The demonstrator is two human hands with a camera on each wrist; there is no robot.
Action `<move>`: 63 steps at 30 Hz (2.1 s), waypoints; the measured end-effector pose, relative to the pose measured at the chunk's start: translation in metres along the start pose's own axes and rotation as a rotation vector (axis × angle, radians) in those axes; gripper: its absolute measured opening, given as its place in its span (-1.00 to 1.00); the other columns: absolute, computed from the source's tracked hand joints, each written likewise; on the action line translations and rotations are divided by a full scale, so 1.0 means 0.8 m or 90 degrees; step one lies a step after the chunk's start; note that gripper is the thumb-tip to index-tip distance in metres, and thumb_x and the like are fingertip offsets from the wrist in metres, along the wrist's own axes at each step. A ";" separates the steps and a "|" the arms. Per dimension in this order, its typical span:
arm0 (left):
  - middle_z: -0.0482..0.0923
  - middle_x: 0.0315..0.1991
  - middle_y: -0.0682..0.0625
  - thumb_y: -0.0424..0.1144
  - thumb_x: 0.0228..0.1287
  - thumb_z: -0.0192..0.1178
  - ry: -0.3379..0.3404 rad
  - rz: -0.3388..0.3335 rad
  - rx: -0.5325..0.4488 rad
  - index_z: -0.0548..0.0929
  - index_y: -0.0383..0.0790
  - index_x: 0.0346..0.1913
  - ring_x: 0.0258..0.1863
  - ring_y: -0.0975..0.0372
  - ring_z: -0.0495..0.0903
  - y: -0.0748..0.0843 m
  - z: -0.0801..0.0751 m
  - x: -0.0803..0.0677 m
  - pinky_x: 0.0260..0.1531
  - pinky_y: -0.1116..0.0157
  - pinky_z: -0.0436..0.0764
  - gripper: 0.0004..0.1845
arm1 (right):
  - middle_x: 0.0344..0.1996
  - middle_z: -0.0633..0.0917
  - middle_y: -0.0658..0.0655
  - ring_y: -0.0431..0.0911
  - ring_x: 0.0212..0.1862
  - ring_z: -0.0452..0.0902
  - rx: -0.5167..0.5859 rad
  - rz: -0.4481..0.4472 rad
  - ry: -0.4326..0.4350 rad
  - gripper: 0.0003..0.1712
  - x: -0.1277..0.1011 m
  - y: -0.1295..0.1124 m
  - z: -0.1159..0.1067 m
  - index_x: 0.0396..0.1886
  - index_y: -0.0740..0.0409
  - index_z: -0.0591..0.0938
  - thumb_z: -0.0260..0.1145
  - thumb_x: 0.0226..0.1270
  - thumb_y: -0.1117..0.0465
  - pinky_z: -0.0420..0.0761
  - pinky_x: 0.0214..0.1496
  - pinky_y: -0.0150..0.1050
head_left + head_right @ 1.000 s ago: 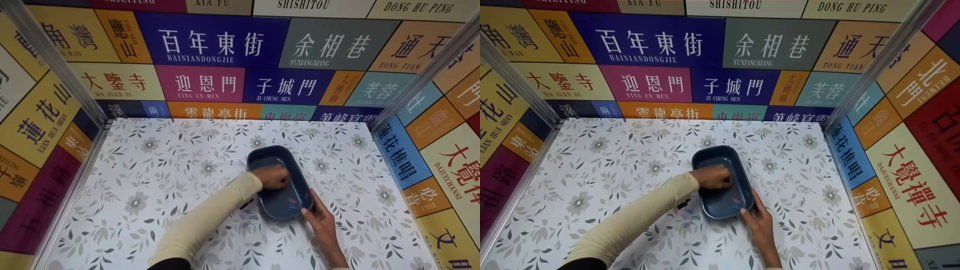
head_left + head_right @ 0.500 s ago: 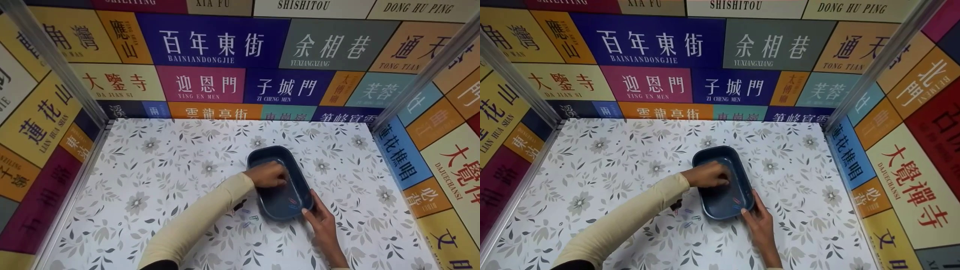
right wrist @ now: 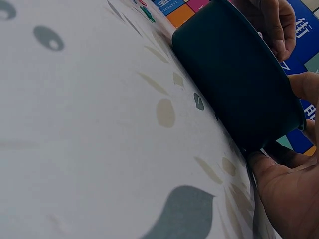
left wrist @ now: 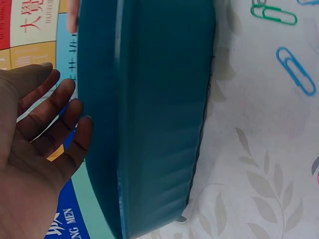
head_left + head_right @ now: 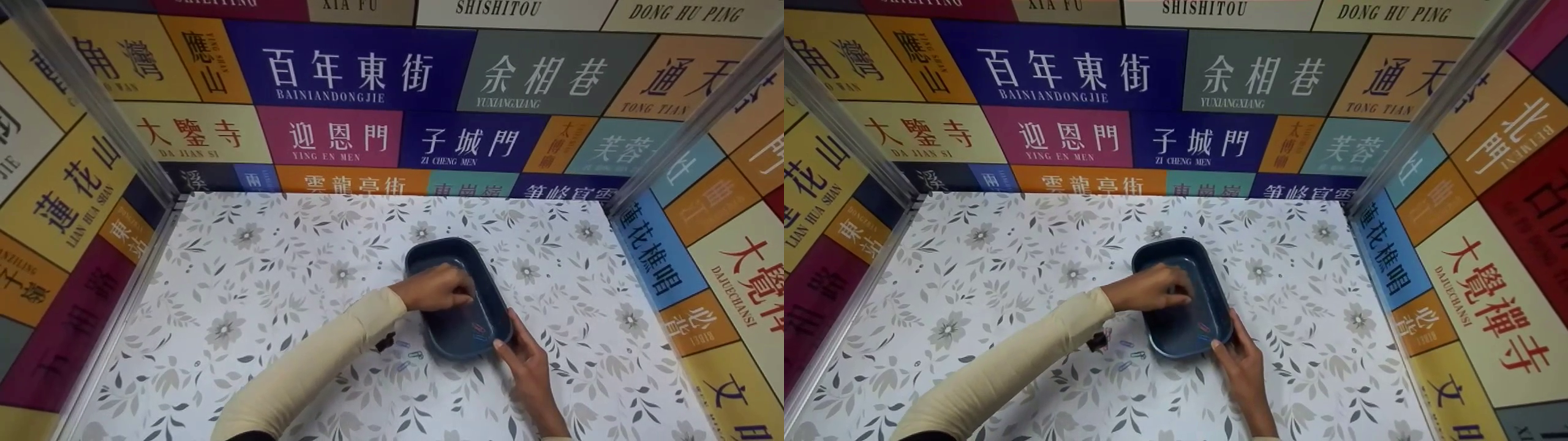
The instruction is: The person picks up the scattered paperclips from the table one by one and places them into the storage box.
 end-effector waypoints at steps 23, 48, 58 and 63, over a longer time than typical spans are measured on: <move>0.81 -0.11 -0.02 -0.25 0.56 0.40 0.061 0.022 -0.032 0.87 -0.24 -0.02 -0.06 0.21 0.70 0.035 -0.009 -0.058 0.06 0.39 0.60 -0.86 | 0.69 0.30 0.35 -0.38 0.52 0.41 -0.017 -0.004 -0.003 -0.15 -0.001 0.001 -0.003 0.73 0.28 0.27 0.36 0.55 0.48 0.40 0.50 -0.43; 0.79 -0.17 0.01 -0.29 0.59 0.37 0.202 0.020 -0.162 0.85 -0.24 -0.06 -0.18 0.34 0.69 0.019 0.013 -0.162 -0.17 0.17 0.77 -0.90 | 0.70 0.28 0.31 -0.45 0.46 0.43 -0.035 0.012 -0.007 -0.15 -0.002 0.001 -0.001 0.75 0.24 0.25 0.36 0.59 0.44 0.43 0.45 -0.49; 0.81 -0.20 -0.04 -0.35 0.51 0.43 0.239 -0.030 -0.201 0.86 -0.32 -0.11 -0.22 0.31 0.69 -0.007 0.030 -0.189 -0.23 0.13 0.78 -0.91 | 0.68 0.33 0.27 -0.41 0.46 0.46 -0.024 0.016 -0.002 -0.16 -0.001 0.001 -0.001 0.74 0.20 0.29 0.38 0.57 0.44 0.43 0.46 -0.47; 0.79 -0.20 -0.05 -0.38 0.49 0.43 0.263 -0.053 -0.221 0.85 -0.32 -0.12 -0.23 0.29 0.69 -0.020 0.039 -0.201 -0.23 0.16 0.76 -0.94 | 0.68 0.33 0.27 -0.41 0.47 0.44 -0.024 0.011 -0.003 -0.16 -0.002 0.001 -0.001 0.74 0.19 0.29 0.38 0.57 0.44 0.43 0.46 -0.46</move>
Point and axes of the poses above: each hand's wrist, its own x-axis towards the middle knuckle, its own z-axis out of the palm, y = z × x, the point moved 7 cm from there along x, towards the middle knuckle
